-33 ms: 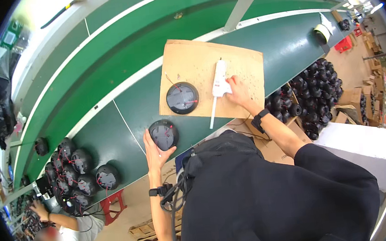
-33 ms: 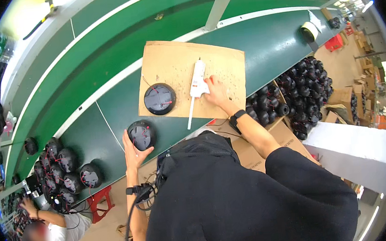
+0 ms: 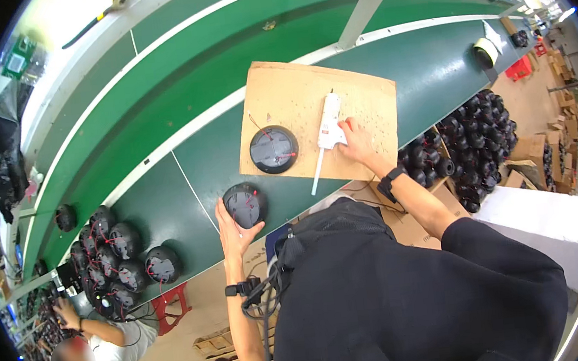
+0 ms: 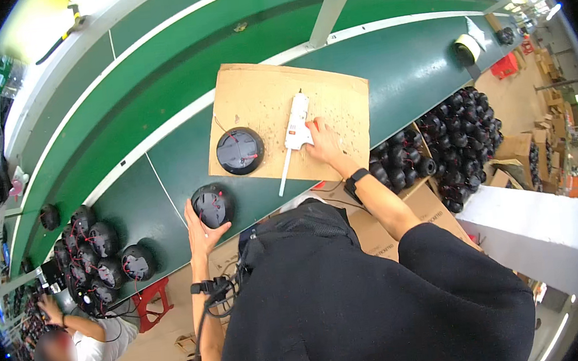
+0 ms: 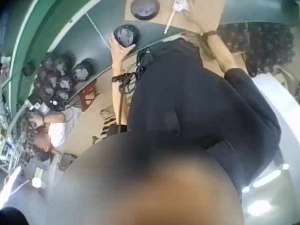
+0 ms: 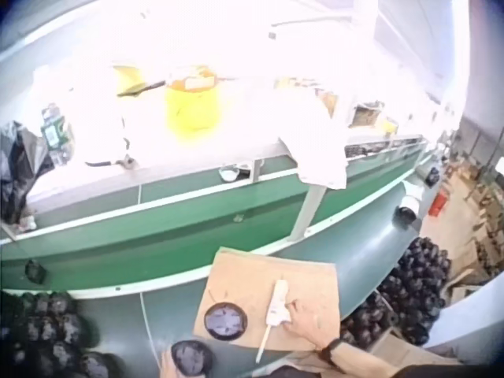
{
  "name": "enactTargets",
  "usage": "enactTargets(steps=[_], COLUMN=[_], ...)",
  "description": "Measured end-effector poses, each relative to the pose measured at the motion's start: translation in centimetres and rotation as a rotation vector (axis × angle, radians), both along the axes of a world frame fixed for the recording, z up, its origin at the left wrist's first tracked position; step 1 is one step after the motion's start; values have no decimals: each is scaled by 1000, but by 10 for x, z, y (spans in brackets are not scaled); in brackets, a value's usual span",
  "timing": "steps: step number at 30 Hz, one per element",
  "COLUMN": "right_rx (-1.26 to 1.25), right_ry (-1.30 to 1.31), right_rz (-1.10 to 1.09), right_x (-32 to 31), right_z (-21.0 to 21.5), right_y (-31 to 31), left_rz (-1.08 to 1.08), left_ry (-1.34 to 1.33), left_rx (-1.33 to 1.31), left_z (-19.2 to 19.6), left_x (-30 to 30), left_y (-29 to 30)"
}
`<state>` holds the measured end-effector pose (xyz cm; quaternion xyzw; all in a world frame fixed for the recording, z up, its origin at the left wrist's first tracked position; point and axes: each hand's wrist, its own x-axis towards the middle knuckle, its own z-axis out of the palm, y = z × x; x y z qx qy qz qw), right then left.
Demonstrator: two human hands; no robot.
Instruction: Applying hot glue to small plastic components and stacking assembled units on an industrial line.
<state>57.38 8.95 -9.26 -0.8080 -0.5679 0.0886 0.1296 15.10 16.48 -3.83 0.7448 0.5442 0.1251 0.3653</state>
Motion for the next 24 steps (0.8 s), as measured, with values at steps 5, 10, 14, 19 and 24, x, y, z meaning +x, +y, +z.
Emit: enactTargets(steps=[5,10,14,19,24], right_rx=[7,290,200,264,217], right_ry=[77,80,453,385,299], right_rz=[47,264,556,811,679], right_x=[19,-24,-91,-106,-96], right_z=[6,36,49,29,14], right_y=[13,42,81,104,99], left_rz=[328,668,828,983,1227], left_ry=[11,101,5,12,-77], left_rx=[40,21,196,263,309], left_z=[-3,9,14,17,31], left_x=[-15,-41,-87,-96,-98], left_y=[-40,-91,-170,-258,-349])
